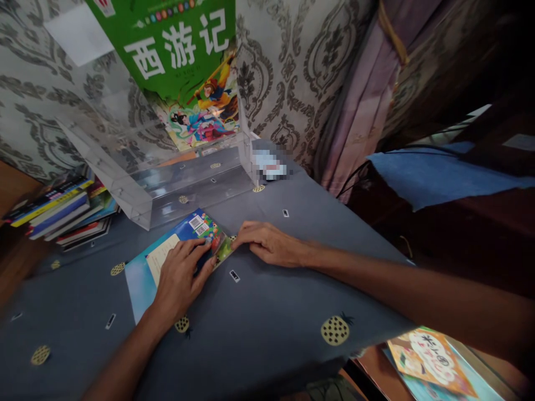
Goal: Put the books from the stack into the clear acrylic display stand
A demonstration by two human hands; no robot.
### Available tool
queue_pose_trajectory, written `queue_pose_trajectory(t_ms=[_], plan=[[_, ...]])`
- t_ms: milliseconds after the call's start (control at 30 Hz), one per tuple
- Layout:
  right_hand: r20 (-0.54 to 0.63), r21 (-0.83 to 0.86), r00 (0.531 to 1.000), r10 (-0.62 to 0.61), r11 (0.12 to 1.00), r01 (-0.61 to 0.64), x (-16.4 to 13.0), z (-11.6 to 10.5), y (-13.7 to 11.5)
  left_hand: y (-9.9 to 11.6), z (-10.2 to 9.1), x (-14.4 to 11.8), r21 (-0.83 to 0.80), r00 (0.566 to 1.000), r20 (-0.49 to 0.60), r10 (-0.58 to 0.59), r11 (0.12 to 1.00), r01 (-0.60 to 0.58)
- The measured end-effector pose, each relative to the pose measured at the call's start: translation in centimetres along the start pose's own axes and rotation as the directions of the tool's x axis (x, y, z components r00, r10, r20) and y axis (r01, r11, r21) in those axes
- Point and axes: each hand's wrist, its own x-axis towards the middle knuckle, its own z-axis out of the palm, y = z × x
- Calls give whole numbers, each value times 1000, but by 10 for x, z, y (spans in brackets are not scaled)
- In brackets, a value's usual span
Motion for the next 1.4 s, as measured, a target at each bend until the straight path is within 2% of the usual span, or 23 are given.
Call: queue_pose_trajectory(t_ms=[100, 167, 1000, 1233, 1400], plan=[[7, 90, 992, 123, 988, -123, 1, -2, -2, 0, 0, 0, 7, 1000, 10, -2, 1000, 2], [20, 97, 990, 139, 985, -140, 1, -3, -3, -1, 0, 0, 4, 1000, 8, 1, 1000, -1], [-17, 7, 1000, 11, 1000, -11, 0, -1, -2, 0, 0, 0, -17, 1000, -1, 5, 1000, -5], [-7, 57, 997, 82, 995, -82, -1, -1, -4, 0, -1, 0, -23, 1000, -5, 1, 1000, -1], [2, 50, 996, 85, 995, -85, -1, -1, -3, 0, 0, 0, -34, 1000, -10, 1, 999, -1]])
